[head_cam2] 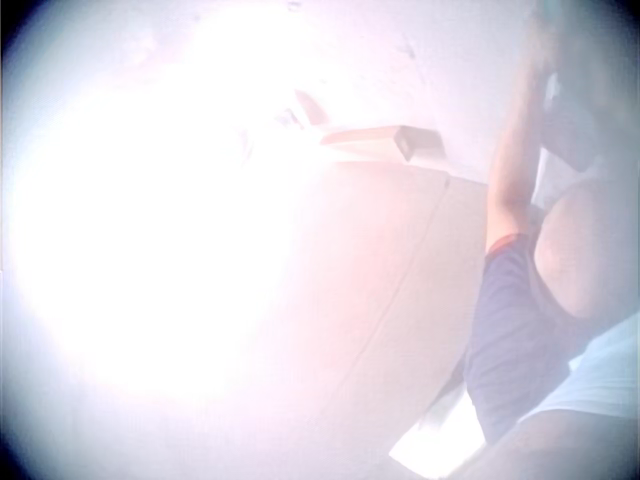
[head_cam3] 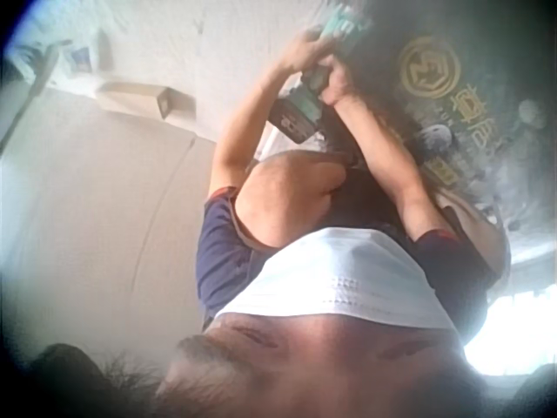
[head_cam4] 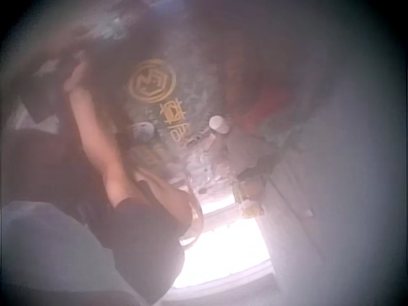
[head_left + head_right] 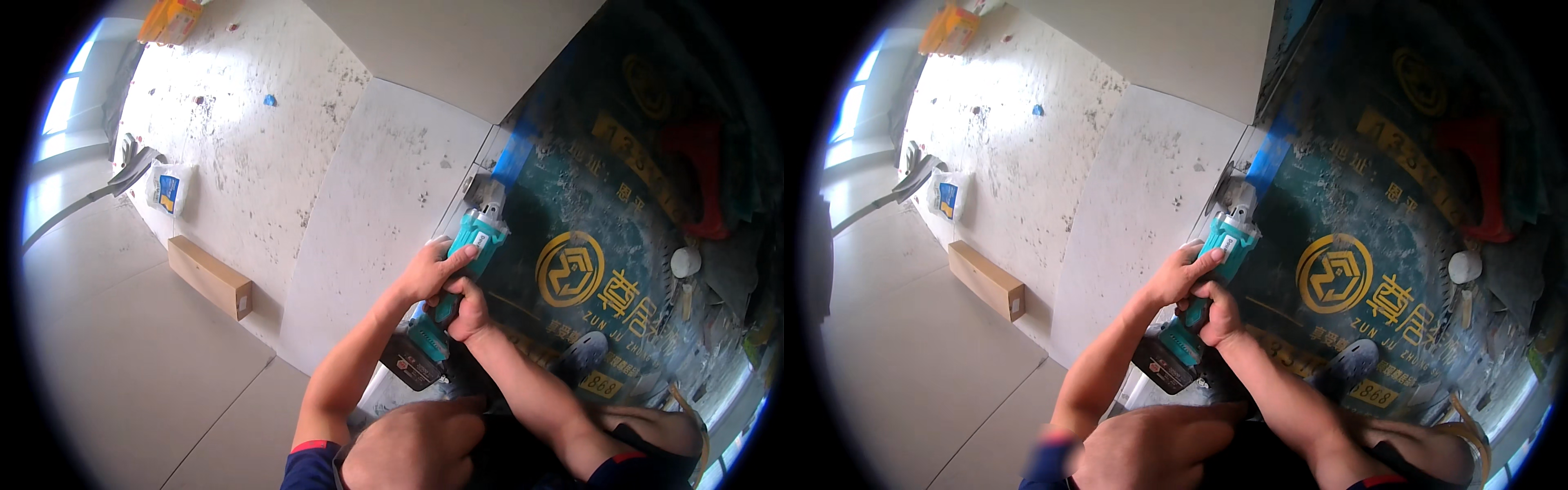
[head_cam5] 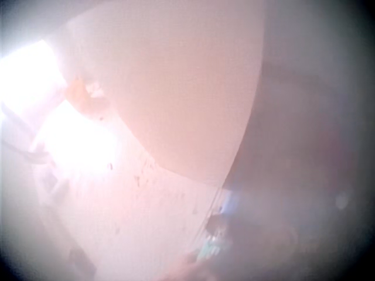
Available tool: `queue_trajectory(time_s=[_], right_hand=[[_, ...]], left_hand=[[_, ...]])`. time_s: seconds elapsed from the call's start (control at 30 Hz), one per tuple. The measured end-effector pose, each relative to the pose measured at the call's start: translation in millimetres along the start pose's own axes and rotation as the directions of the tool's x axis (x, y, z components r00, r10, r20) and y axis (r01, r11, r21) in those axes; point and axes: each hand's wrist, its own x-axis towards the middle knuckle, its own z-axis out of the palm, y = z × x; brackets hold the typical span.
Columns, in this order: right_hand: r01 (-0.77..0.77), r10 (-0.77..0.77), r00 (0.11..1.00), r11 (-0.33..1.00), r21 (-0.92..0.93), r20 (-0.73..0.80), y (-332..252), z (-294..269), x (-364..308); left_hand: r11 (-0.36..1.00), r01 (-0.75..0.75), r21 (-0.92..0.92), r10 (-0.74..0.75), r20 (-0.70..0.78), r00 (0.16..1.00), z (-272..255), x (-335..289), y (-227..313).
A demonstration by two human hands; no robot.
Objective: The person uses an angle grinder to cut and smooth the edges of a wall tile. They then apply mortar to the wall using a trowel and place a large tile into the prepared space, pressing it into position.
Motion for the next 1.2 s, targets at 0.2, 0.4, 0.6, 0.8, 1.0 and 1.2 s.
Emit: queue_trajectory(time_s=[0.2, 0.4, 0.6, 0.8, 1.0, 1.2], right_hand=[[0.004, -0.004, 1.000, 1.000, -0.003, -0.024, -8, 7, 0], [0.000, 0.004, 0.999, 0.996, 0.088, -0.047, -16, 17, -2], [-0.012, 0.016, 0.999, 0.995, 0.098, -0.041, -14, 12, 1], [-0.013, 0.017, 0.999, 0.997, 0.073, -0.050, -17, 14, 1], [-0.009, 0.013, 0.999, 0.997, 0.075, -0.050, -17, 14, 1], [-0.023, 0.028, 0.997, 0.997, 0.078, -0.067, -17, 13, 1]], left_hand=[[1.000, 0.003, 0.021, -0.002, -0.054, 0.999, 2, 0, 9], [0.998, 0.026, 0.060, -0.023, -0.049, 0.999, 2, 2, 16], [0.997, 0.056, 0.049, -0.055, -0.027, 0.998, 1, 6, 15], [0.996, 0.066, 0.053, -0.064, -0.033, 0.997, 1, 6, 16], [0.995, 0.072, 0.062, -0.070, -0.037, 0.997, 2, 9, 13], [0.992, 0.094, 0.080, -0.089, -0.060, 0.994, 3, 8, 17]])
